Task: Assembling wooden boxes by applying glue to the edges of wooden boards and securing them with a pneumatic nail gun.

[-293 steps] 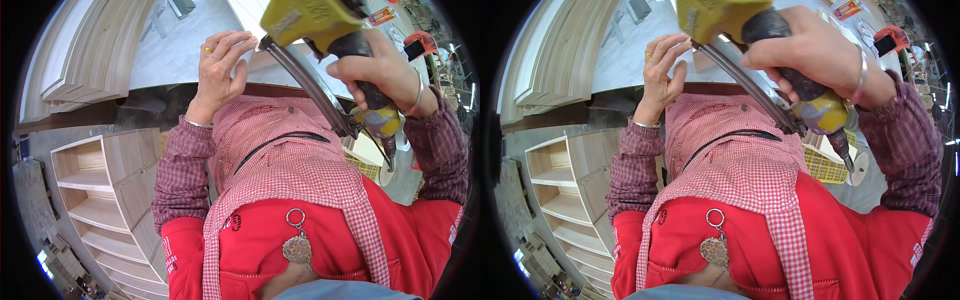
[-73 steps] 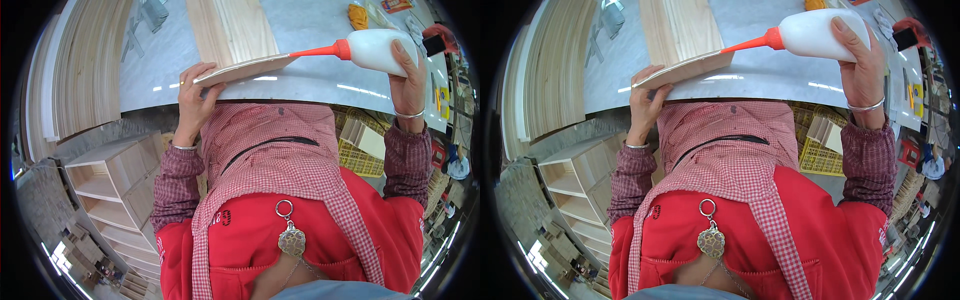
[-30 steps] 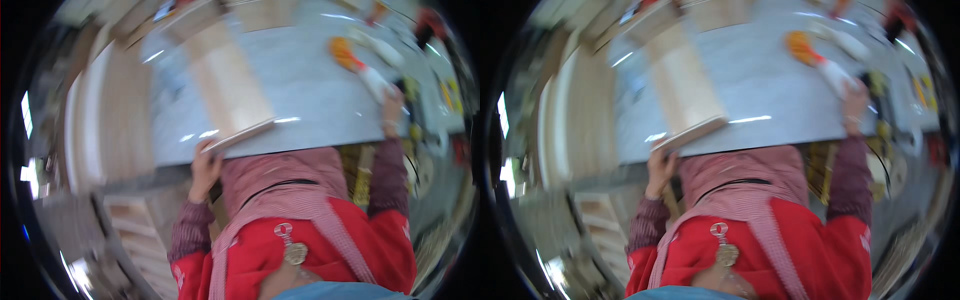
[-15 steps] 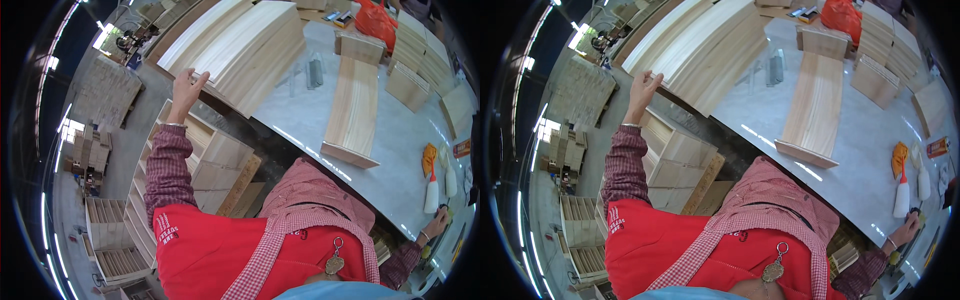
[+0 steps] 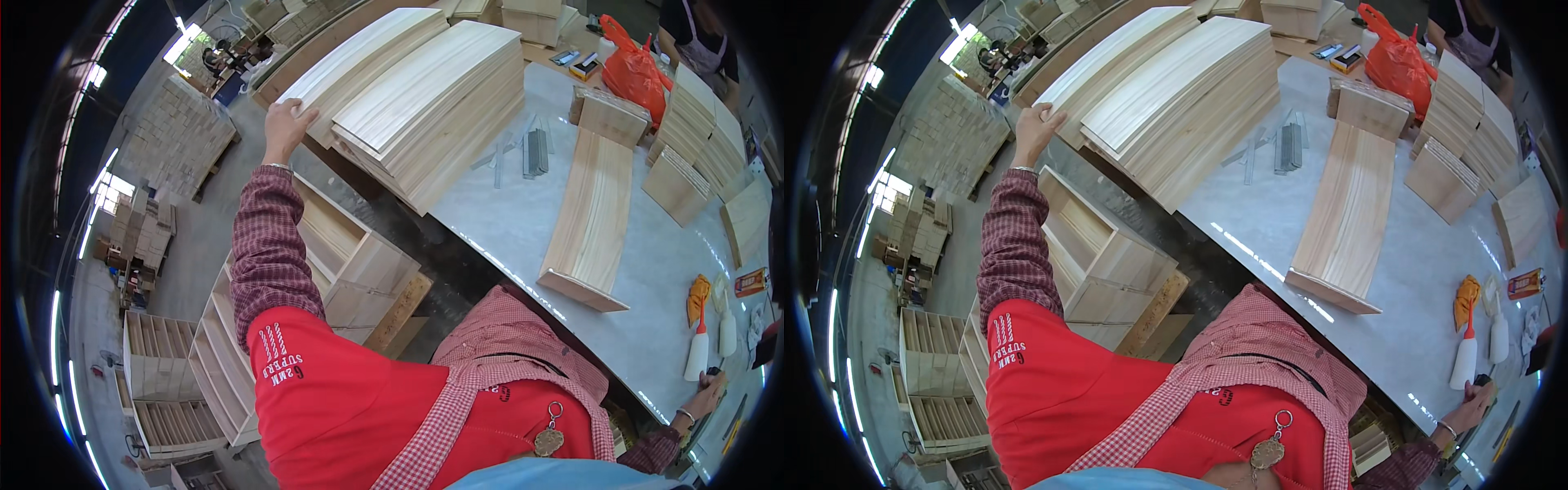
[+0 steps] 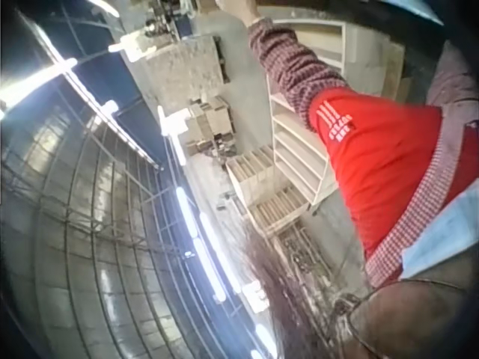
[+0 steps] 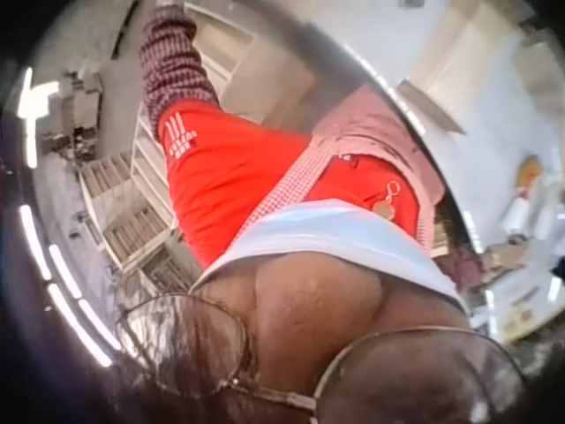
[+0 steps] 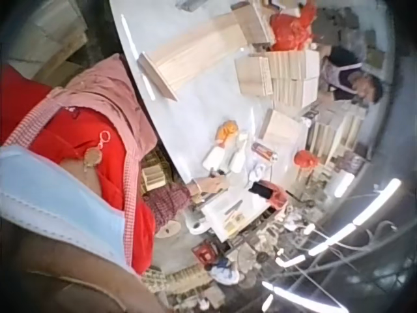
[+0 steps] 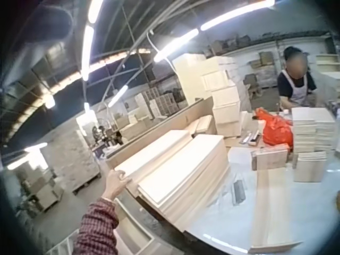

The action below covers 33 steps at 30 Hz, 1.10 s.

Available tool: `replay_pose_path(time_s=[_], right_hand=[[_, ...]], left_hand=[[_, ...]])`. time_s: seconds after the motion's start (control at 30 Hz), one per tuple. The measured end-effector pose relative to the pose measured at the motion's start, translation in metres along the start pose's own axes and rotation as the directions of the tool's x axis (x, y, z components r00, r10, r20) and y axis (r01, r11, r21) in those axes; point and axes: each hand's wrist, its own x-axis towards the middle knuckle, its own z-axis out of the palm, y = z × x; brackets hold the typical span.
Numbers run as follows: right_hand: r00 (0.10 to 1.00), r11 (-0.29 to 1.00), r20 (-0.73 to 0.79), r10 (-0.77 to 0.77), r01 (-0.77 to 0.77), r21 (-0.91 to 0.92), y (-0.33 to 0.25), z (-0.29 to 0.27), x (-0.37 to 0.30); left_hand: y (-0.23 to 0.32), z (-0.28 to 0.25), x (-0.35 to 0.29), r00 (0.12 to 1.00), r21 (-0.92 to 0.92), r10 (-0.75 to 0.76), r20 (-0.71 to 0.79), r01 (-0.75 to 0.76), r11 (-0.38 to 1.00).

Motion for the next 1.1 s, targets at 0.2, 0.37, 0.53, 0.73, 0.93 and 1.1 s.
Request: replay_pose_path(time_s=[0.2,0.37,0.53,0.73,0.93,1.1], right_hand=[[0.975,0.974,0.064,-0.213,0.216,-0.061,0.007,0.031,-0.002],[0.969,0.987,0.229,-0.091,0.058,0.148,0.029,0.031,0.003],[0.953,0.982,0.301,-0.021,-0.037,0.186,0.013,0.043,-0.017],[0.950,0.957,0.258,0.174,-0.226,0.185,0.001,0.047,-0.018],[0.870,0.988,0.488,-0.069,-0.009,0.157,-0.020,0.104,-0.027],[0.527,0.975,0.821,-0.220,0.098,0.199,-0.134,0.196,-0.101]], left_hand=[[0.006,0.007,-0.003,0.990,0.032,0.077,-0.118,-0.073,0.997],[0.019,-0.001,0.000,0.957,0.187,0.222,-0.185,-0.188,0.964],[0.041,-0.041,0.031,0.882,0.468,0.314,-0.351,-0.125,0.875],[0.070,-0.106,0.016,0.949,-0.428,-0.222,-0.222,0.110,0.897],[0.163,-0.084,-0.065,0.973,-0.965,-0.068,0.221,0.228,0.128],[0.230,-0.054,-0.160,0.902,-0.892,0.040,0.429,0.430,-0.140]])
